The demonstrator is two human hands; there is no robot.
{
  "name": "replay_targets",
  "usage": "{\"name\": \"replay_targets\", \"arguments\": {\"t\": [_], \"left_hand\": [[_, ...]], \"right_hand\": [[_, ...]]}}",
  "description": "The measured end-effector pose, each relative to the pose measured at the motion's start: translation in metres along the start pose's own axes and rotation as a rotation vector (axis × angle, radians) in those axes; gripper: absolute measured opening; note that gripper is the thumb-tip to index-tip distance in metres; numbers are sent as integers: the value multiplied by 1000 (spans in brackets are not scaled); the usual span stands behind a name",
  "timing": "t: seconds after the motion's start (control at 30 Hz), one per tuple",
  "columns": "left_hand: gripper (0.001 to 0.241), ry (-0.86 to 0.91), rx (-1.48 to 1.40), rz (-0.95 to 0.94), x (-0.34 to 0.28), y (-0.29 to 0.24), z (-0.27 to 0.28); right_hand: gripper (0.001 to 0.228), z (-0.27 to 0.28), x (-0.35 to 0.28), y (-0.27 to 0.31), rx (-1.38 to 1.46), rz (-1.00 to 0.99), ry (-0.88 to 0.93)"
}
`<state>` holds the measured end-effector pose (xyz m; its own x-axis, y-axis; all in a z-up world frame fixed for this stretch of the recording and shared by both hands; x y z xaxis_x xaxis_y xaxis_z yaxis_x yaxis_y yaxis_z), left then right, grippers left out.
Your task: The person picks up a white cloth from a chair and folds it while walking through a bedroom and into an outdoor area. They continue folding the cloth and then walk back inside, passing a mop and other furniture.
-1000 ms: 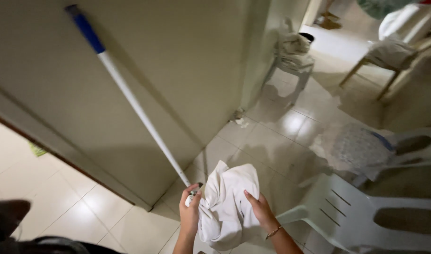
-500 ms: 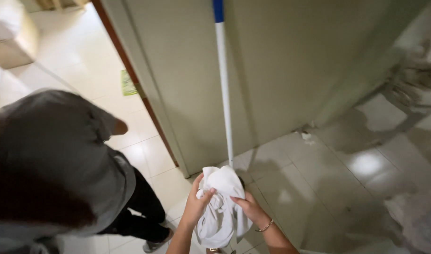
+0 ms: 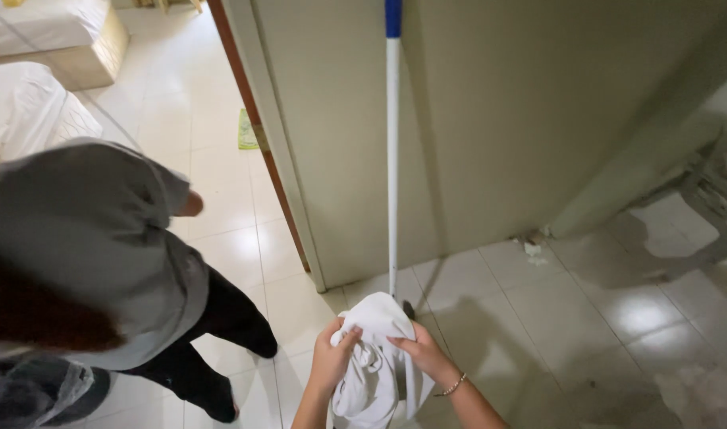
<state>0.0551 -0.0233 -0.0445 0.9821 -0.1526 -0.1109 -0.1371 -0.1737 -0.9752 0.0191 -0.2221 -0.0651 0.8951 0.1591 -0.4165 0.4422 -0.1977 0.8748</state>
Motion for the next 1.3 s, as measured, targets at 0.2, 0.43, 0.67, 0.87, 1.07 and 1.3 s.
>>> {"name": "replay_targets", "arguments": {"t": [0.2,0.43,0.67,0.87,1.07,1.3], "left_hand": [[16,64,45,-82,-32,-13,-25],[16,80,46,-11,-59,-16,-47],[14,86,68,29,-76,3,-63],[13,48,114,-36,-82,20,-68],[13,-66,-8,-143,-80,23,-57],[14,-157,-221,-185,-61,14,-56]], "right_hand": [[37,8,-45,-6,13,5,-2],[38,26,-76,-25,35,-54,-77],[41,67,-95,-63,17,-47,-211],[43,99,-120,-74,-122,-103,-398],[28,152,-129,-118,-439,-22,-454],[29,133,-186,-21,-380,-180,-520]]}}
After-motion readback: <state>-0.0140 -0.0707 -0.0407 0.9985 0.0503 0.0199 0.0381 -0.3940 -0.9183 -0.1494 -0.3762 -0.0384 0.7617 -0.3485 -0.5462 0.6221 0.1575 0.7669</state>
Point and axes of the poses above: each hand's wrist, its own x-axis towards the middle knuckle, its own z-axis out of the back of the hand, y = z × x, the point moved 8 cm from there along x, towards the middle knuckle, and after that the axes turned 11 degrees about -z, right-handed, at the moved point
